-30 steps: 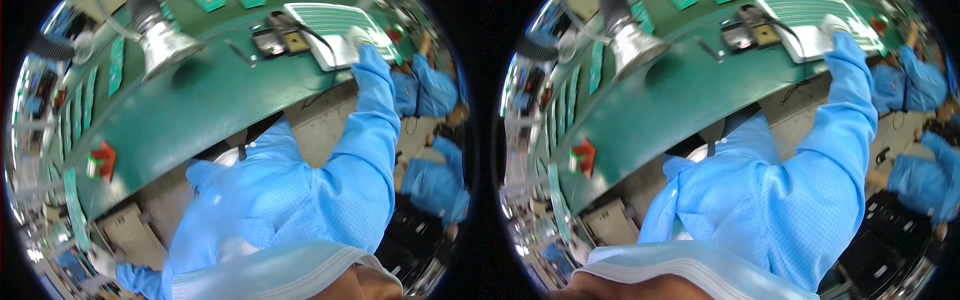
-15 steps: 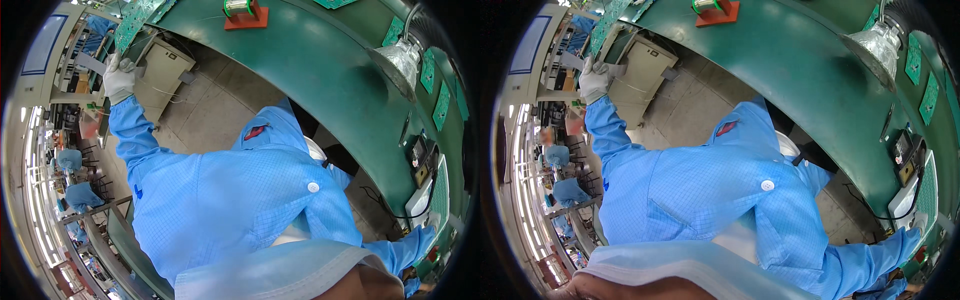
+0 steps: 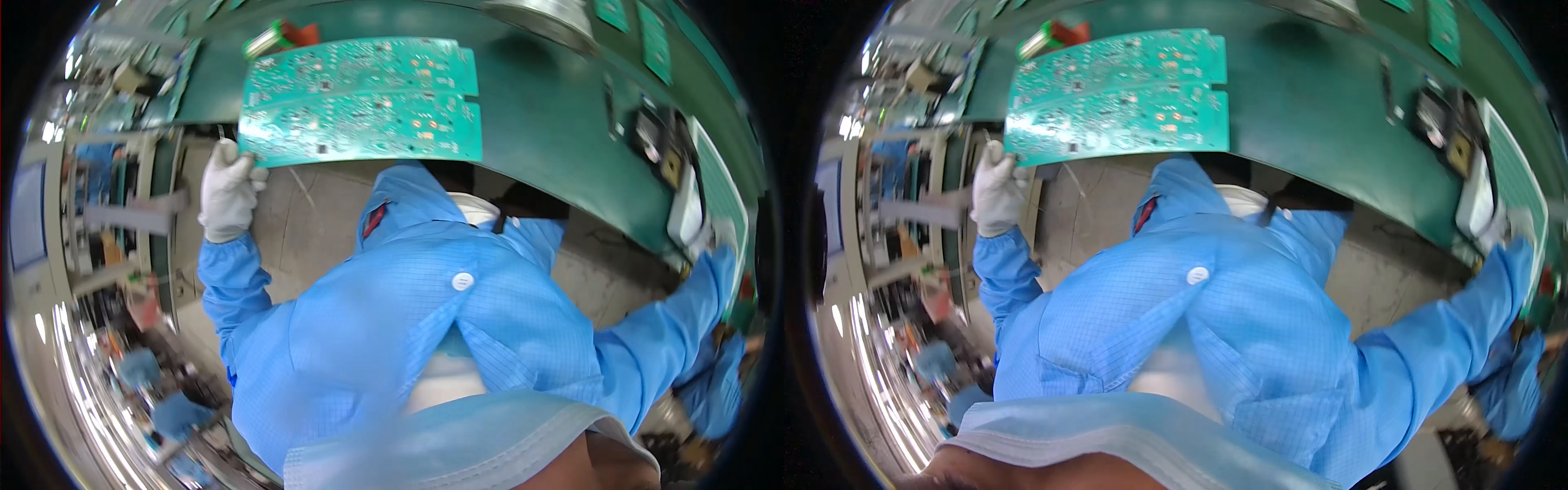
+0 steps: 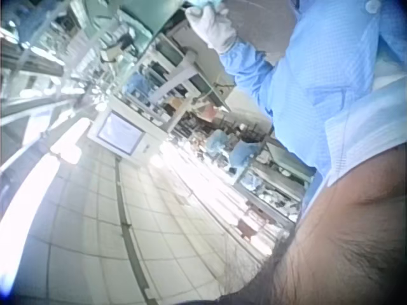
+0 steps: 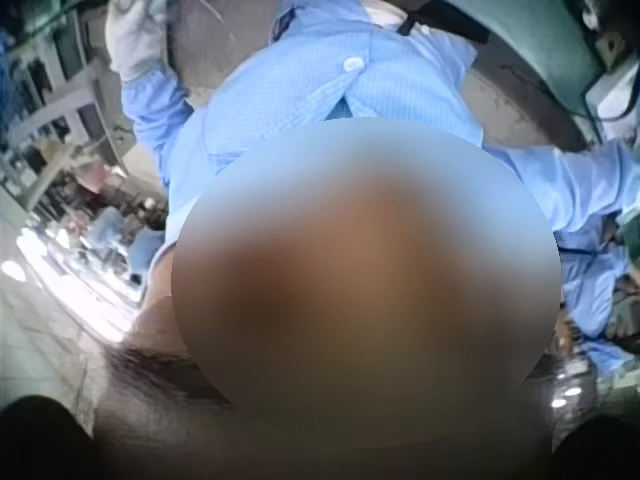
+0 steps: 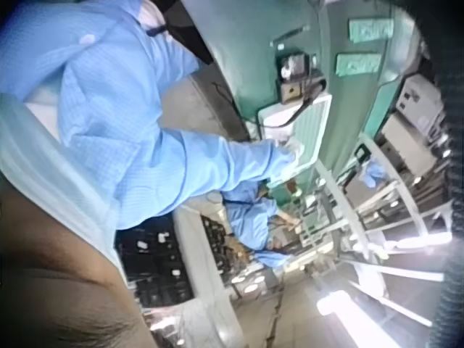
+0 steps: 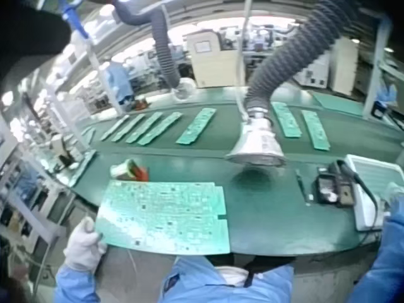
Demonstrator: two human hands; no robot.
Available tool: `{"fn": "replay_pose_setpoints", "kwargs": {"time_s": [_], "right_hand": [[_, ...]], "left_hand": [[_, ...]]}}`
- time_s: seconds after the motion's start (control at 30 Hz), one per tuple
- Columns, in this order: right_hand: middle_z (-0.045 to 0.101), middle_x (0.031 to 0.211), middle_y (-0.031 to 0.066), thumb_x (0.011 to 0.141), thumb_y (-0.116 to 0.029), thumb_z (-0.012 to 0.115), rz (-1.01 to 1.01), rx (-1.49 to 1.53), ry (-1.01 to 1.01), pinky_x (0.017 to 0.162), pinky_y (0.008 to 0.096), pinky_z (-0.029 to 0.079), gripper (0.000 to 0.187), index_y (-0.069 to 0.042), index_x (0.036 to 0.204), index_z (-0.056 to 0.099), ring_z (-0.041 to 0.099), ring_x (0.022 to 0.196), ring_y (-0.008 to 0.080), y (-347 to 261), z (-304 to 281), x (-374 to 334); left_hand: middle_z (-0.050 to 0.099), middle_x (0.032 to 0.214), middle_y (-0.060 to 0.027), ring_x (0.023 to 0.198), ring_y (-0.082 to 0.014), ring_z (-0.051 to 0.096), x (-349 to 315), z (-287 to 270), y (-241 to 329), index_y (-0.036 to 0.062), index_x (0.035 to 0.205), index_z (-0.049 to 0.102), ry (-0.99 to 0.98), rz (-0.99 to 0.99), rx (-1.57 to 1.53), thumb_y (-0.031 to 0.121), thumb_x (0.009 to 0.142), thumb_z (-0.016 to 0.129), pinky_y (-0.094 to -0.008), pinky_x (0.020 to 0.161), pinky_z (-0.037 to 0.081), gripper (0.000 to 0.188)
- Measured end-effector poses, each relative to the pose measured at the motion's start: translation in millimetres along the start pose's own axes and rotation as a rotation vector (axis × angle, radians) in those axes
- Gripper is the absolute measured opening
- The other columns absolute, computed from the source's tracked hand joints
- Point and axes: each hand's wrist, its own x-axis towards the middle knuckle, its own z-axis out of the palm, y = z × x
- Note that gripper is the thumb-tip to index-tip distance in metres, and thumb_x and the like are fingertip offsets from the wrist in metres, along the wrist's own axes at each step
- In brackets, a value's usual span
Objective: Soldering components onto printed circuit boards at a manual assembly station.
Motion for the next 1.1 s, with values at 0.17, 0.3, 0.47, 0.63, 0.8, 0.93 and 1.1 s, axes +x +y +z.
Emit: {"fn": "replay_pose_setpoints", "kwargs": {"time_s": [0.17, 0.3, 0.47, 0.63, 0.8, 0.93, 1.1], "right_hand": [[0.064, 0.078, 0.0174, 0.096, -0.020, 0.059, 0.155, -0.023, -0.044, 0.053, 0.0520, 0.052, 0.021, -0.001, 0.100, 0.067, 0.068, 0.068, 0.0343, -12, 4, 6], [0.062, 0.076, 0.0172, 0.097, -0.018, 0.058, 0.285, 0.042, -0.199, 0.050, 0.0521, 0.051, 0.020, 0.000, 0.099, 0.066, 0.068, 0.065, 0.0341, -33, -5, -11], [0.062, 0.074, 0.0184, 0.096, -0.014, 0.056, 0.337, 0.016, -0.178, 0.047, 0.0479, 0.051, 0.020, 0.005, 0.097, 0.063, 0.063, 0.054, 0.0326, -48, -25, -25], [0.060, 0.071, 0.0162, 0.095, -0.013, 0.053, 0.410, 0.137, -0.200, 0.044, 0.0456, 0.049, 0.020, 0.004, 0.089, 0.061, 0.061, 0.052, 0.0311, -41, -29, -25], [0.059, 0.072, 0.0126, 0.096, -0.018, 0.057, 0.345, 0.031, -0.223, 0.050, 0.0439, 0.053, 0.023, 0.004, 0.092, 0.063, 0.069, 0.063, 0.0295, -53, -48, -39], [0.063, 0.086, 0.0044, 0.096, -0.038, 0.064, 0.110, 0.150, -0.081, 0.058, 0.0333, 0.054, 0.035, -0.004, 0.103, 0.066, 0.068, 0.071, 0.0174, -91, -132, -85], [0.069, 0.068, 0.0124, 0.097, -0.024, 0.059, -0.239, 0.689, 0.047, 0.048, 0.0333, 0.050, 0.028, 0.000, 0.093, 0.072, 0.063, 0.051, 0.0222, -186, -127, -220]], "left_hand": [[0.056, 0.093, -0.0036, 0.074, -0.0128, 0.057, 58, 88, -55, 0.0106, 0.101, 0.044, -0.227, -0.071, 0.136, 0.016, 0.097, 0.072, -0.0273, 0.065, 0.049, 0.029], [0.060, 0.100, -0.0125, 0.088, -0.0283, 0.062, 81, 53, -51, 0.0034, 0.112, 0.056, -0.546, 0.310, 0.837, 0.004, 0.086, 0.070, -0.0365, 0.075, 0.050, 0.030], [0.065, 0.120, -0.0239, 0.114, -0.0409, 0.061, 47, -108, 11, 0.0024, 0.136, 0.060, -0.282, 0.181, 1.113, 0.022, 0.096, 0.049, -0.0421, 0.099, 0.048, 0.046], [0.070, 0.131, -0.0118, 0.121, -0.0297, 0.064, -13, -187, 103, 0.0027, 0.141, 0.060, 0.285, -0.419, 1.763, 0.039, 0.106, 0.042, -0.0338, 0.102, 0.047, 0.053], [0.076, 0.112, -0.0094, 0.095, -0.0175, 0.071, 6, -58, 50, 0.0046, 0.124, 0.071, 0.118, 0.284, 1.423, 0.023, 0.102, 0.063, -0.0288, 0.086, 0.055, 0.030], [0.076, 0.091, -0.0136, 0.081, -0.0274, 0.074, 17, 78, -25, 0.0086, 0.108, 0.077, -0.135, 0.677, 1.201, 0.021, 0.096, 0.072, -0.0343, 0.076, 0.057, 0.018], [0.070, 0.077, -0.0118, 0.068, -0.0307, 0.067, 29, 172, -48, 0.0067, 0.107, 0.073, -0.451, 0.863, 1.014, 0.017, 0.098, 0.068, -0.0396, 0.067, 0.054, 0.015]]}}
